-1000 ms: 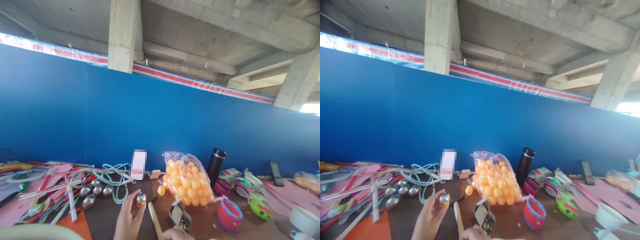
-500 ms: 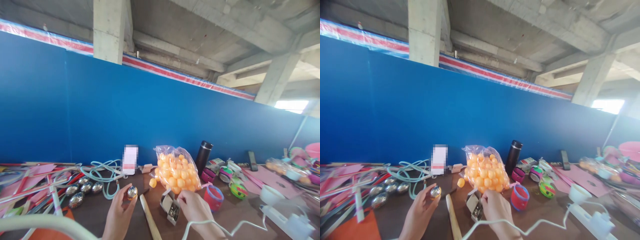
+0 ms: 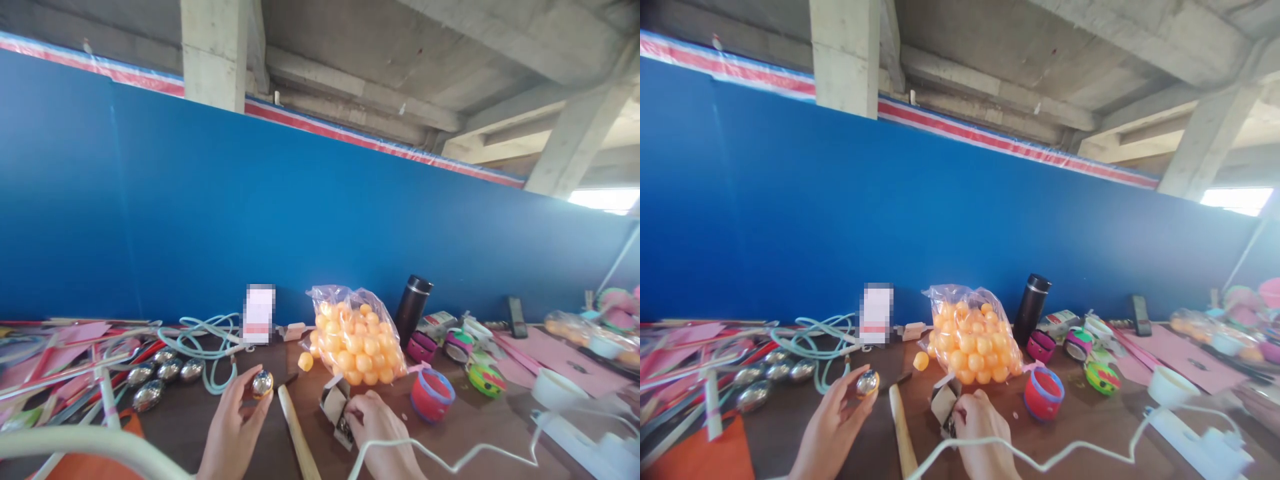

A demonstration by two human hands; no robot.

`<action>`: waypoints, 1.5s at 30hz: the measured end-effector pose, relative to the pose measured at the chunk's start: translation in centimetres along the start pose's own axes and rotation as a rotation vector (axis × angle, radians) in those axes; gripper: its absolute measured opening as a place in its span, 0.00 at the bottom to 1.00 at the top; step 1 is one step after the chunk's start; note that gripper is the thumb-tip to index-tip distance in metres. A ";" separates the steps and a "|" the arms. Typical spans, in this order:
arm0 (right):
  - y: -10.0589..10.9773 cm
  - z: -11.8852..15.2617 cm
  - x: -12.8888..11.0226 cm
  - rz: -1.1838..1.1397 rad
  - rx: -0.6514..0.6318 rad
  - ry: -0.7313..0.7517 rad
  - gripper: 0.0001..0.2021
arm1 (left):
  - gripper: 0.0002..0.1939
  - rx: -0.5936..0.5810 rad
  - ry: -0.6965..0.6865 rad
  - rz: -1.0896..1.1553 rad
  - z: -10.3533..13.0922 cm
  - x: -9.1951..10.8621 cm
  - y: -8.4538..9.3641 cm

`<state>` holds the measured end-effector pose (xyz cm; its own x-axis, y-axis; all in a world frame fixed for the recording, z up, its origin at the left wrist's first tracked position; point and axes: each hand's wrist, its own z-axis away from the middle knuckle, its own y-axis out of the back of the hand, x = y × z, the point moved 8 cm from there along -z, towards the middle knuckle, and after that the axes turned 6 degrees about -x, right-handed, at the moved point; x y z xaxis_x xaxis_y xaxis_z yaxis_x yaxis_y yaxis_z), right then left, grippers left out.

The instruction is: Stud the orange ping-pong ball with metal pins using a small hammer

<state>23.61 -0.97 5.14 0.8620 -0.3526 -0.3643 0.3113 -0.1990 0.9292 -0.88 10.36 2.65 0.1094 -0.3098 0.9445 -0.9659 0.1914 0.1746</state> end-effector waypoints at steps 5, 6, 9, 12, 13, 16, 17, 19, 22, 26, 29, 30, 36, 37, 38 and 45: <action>-0.6 0.1 -0.3 0.041 0.026 0.040 0.08 | 0.23 -0.001 0.012 -0.018 0.0 0.3 0.0; -0.6 0.1 -0.4 0.061 0.031 0.040 0.08 | 0.23 0.000 0.014 -0.012 0.1 0.3 0.0; -0.8 0.1 -0.8 0.101 0.045 0.032 0.09 | 0.24 0.000 0.012 0.005 0.1 0.2 0.0; -1.2 0.1 -0.8 0.154 0.030 -0.007 0.08 | 0.23 -0.016 0.004 0.003 0.1 -0.1 0.0; -1.3 0.1 -0.8 0.177 0.028 -0.024 0.08 | 0.23 -0.021 0.001 0.001 0.1 -0.1 -0.1; -1.2 0.2 -0.9 0.203 0.045 -0.003 0.08 | 0.23 -0.022 -0.007 -0.010 0.1 0.0 0.0; -0.9 0.2 -1.0 0.191 0.060 0.015 0.08 | 0.23 -0.016 -0.010 -0.015 0.1 0.1 0.1; -0.2 0.3 -1.0 0.132 0.101 0.040 0.08 | 0.22 0.003 -0.017 -0.013 0.2 0.4 0.1; 0.5 -0.1 -0.8 -0.077 0.138 0.076 0.06 | 0.22 0.028 -0.034 0.012 0.5 1.0 0.1; -0.4 -1.0 -0.8 -0.446 0.119 0.126 0.05 | 0.21 0.053 -0.069 0.030 1.2 2.5 -0.1; -1.8 -1.2 -1.4 -0.777 -0.002 0.107 0.08 | 0.20 0.011 -0.062 0.075 1.7 3.1 -1.0; -2.3 -1.0 -1.8 -0.900 -0.055 0.090 0.10 | 0.20 -0.012 -0.054 0.104 1.9 3.1 -1.5; -2.1 0.3 -4.1 -1.264 -0.176 0.033 0.21 | 0.24 -0.076 0.045 0.359 2.9 0.8 -4.5; -2.1 0.4 -4.4 -1.288 -0.190 0.049 0.21 | 0.24 -0.089 0.060 0.390 2.9 0.5 -4.8; -2.1 0.5 -4.7 -1.299 -0.203 0.068 0.21 | 0.25 -0.106 0.073 0.417 2.9 0.3 -5.0; -3.5 0.5 -5.2 -1.332 -0.287 0.090 0.19 | 0.25 -0.207 0.151 0.491 2.9 0.7 -5.1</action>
<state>17.80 1.10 3.73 -0.1346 0.0176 -0.9907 0.9809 -0.1393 -0.1357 3.46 6.48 1.62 -0.2946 -0.0038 0.9556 -0.8475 0.4630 -0.2595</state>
